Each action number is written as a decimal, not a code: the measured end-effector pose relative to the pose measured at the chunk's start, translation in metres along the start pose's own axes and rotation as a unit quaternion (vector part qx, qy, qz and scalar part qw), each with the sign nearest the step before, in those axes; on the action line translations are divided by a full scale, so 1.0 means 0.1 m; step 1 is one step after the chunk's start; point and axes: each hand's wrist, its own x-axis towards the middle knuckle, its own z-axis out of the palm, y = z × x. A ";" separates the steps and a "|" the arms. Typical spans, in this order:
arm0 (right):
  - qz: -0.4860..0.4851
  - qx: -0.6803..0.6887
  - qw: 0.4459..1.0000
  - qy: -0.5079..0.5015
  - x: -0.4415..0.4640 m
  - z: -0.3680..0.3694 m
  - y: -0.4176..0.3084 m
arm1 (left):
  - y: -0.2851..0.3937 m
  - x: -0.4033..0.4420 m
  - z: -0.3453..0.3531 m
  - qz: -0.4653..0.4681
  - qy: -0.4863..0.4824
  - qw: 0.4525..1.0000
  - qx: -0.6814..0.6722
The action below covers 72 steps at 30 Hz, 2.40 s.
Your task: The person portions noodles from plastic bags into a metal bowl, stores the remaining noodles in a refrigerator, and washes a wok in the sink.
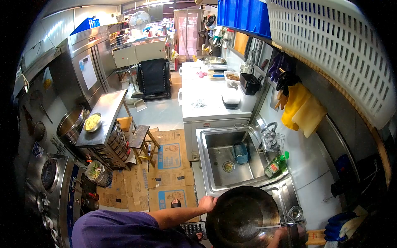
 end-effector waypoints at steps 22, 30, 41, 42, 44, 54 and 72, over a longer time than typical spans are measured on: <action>-0.012 0.040 0.999 -0.015 -0.09 -0.10 -0.05 | -0.01 0.00 0.00 -0.008 -0.007 1.000 0.001; 0.025 0.003 0.999 0.028 0.08 0.15 0.08 | 0.01 -0.01 -0.02 -0.007 -0.008 1.000 0.002; -0.003 0.018 0.999 0.031 0.01 0.06 0.04 | 0.02 -0.01 -0.02 -0.012 -0.005 1.000 0.006; 0.004 0.006 0.999 0.049 0.02 0.08 0.04 | 0.02 -0.01 -0.02 -0.016 -0.005 1.000 0.008; 0.016 0.062 0.997 0.038 0.03 0.09 0.06 | 0.02 -0.01 -0.03 -0.012 -0.007 1.000 0.007; -0.027 0.004 1.000 0.015 0.02 0.03 0.02 | -0.04 0.05 0.07 -0.004 -0.006 1.000 0.000; 0.019 -0.019 1.000 0.001 0.19 0.20 0.14 | 0.02 0.02 0.01 -0.006 -0.016 1.000 0.003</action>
